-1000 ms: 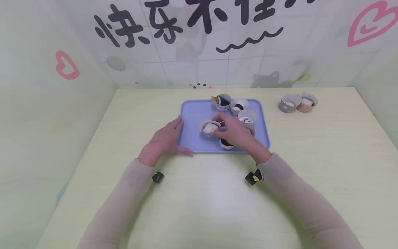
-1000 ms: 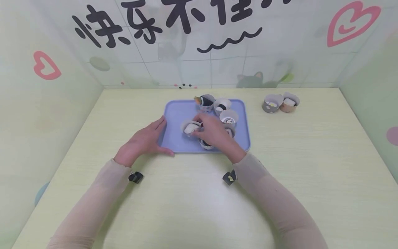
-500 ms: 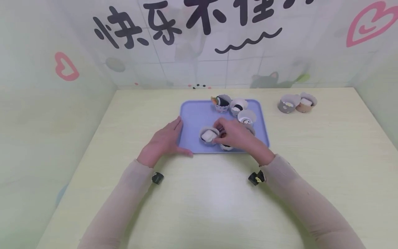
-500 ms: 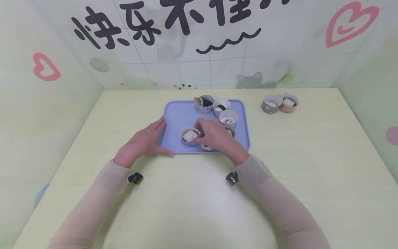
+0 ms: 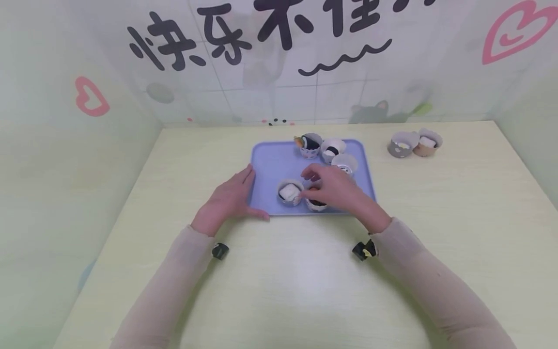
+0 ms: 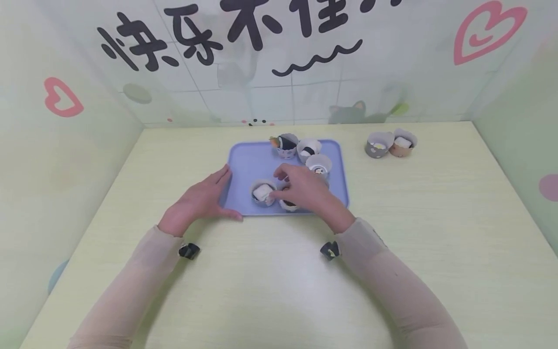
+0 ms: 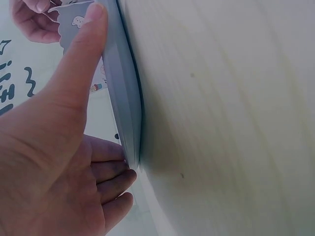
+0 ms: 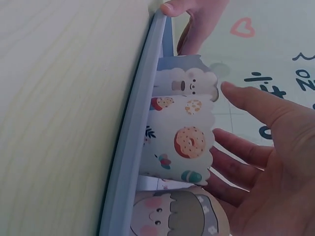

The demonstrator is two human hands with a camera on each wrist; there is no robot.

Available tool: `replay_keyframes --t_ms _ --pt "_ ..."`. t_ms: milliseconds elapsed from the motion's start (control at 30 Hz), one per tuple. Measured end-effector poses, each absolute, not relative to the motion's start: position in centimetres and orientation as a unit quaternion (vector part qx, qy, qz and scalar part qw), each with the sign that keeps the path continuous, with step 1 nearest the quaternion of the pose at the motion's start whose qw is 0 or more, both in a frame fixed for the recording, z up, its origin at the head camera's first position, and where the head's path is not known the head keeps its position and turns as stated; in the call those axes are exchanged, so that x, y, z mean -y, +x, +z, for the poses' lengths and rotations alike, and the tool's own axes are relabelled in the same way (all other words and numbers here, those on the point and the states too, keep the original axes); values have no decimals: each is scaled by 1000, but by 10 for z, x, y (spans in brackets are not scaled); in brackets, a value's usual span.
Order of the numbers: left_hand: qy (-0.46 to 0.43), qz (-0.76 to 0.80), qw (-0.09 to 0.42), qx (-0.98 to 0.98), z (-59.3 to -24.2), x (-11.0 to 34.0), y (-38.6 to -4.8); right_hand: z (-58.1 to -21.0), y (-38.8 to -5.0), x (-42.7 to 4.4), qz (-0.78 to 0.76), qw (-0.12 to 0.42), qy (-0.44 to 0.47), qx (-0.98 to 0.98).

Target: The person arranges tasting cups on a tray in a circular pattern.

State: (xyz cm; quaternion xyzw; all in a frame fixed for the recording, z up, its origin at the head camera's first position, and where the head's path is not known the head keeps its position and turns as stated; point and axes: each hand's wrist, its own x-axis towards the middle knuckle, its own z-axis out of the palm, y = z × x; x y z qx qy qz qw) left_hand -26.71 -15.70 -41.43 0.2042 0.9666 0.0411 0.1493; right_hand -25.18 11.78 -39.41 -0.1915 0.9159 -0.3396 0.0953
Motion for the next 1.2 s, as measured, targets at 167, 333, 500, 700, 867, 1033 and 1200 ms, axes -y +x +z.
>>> replay_keyframes --t_ms 167,333,500,700,867,1033,1200 --pt "202 41 154 -966 -414 157 -268 -391 -253 -129 -364 66 -165 -914" --pt "201 41 153 -967 -413 157 -268 -388 -253 -142 -378 53 -136 -914" --pt "202 37 154 -966 -412 157 -267 -385 -249 -154 -399 42 -114 -909" --pt "203 36 155 -966 -413 157 -267 -384 -248 -173 -410 22 -93 -907" --pt "202 38 155 -966 -414 157 -267 -382 -248 -190 -414 5 -64 -908" --pt "201 37 157 -966 -414 158 -268 -384 -247 -206 -415 -6 -41 -909" --pt "201 39 158 -966 -414 157 -268 -389 -248 -224 -412 -23 -23 -911"
